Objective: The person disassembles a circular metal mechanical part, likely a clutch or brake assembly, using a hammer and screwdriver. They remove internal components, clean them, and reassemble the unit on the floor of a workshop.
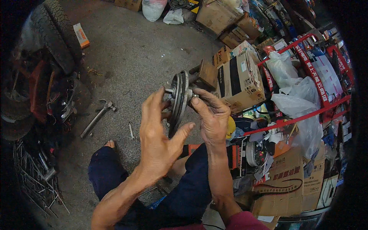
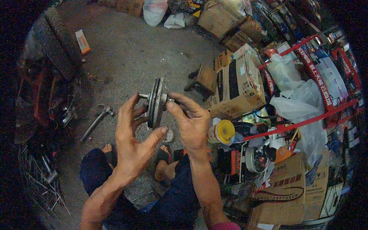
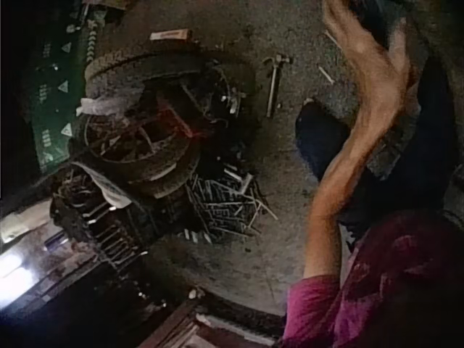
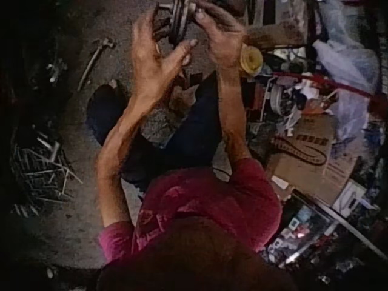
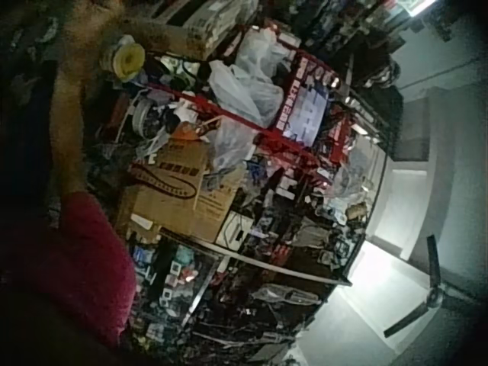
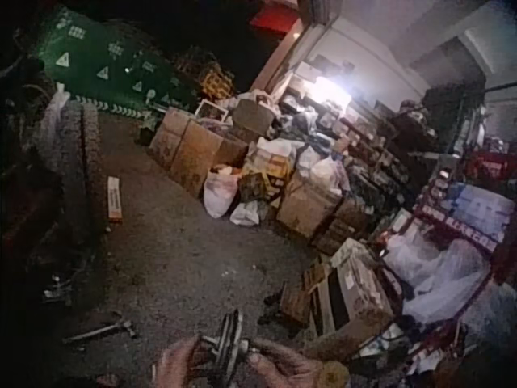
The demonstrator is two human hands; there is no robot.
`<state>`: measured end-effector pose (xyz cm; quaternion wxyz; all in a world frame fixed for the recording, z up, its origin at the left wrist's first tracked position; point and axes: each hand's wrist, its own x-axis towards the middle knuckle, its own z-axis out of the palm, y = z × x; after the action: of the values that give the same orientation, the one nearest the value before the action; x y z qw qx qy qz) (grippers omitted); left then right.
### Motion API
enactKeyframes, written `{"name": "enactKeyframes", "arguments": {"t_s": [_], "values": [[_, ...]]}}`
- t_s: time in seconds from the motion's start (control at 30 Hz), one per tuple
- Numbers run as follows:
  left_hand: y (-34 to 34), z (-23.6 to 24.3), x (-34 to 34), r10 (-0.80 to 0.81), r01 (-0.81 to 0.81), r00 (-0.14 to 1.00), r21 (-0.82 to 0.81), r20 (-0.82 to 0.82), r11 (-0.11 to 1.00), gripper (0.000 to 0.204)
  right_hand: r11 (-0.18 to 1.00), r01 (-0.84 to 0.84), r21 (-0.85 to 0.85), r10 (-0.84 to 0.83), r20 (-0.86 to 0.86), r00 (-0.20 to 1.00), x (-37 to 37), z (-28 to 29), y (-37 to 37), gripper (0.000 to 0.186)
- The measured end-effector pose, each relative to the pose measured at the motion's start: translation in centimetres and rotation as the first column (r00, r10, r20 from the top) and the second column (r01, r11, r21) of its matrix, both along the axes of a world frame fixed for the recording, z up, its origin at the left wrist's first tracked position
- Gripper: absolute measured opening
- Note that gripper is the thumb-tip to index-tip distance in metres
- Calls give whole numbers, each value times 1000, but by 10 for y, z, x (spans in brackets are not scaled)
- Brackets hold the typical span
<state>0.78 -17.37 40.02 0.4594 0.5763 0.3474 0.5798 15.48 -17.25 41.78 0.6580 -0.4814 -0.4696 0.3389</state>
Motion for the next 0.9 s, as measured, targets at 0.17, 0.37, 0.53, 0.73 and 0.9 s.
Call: {"name": "enactKeyframes", "arguments": {"t_s": [0.17, 0.37, 0.53, 0.73, 0.9], "values": [[3, 2, 8, -26, 62, 977, -166, 212, 984, 81, 998, 60, -11, -58, 117, 991, -9, 1, -1, 24], [7, -7, 10, -6, 29, 988, -149, 152, 988, 61, 995, 96, -29, -87, 219, 972, -19, 1, -3, 23], [10, 1, 1, -59, 186, 932, -334, 357, 924, 55, 998, 67, -3, -62, 349, 935, -19, -3, -3, 26], [13, -6, -9, -33, 315, 863, -487, 504, 815, 51, 993, 110, -29, -72, 594, 801, -26, 8, -3, 27], [11, -8, -7, -4, 404, 818, -570, 575, 715, 54, 991, 131, -28, -81, 656, 750, -28, 13, -6, 26]]}}
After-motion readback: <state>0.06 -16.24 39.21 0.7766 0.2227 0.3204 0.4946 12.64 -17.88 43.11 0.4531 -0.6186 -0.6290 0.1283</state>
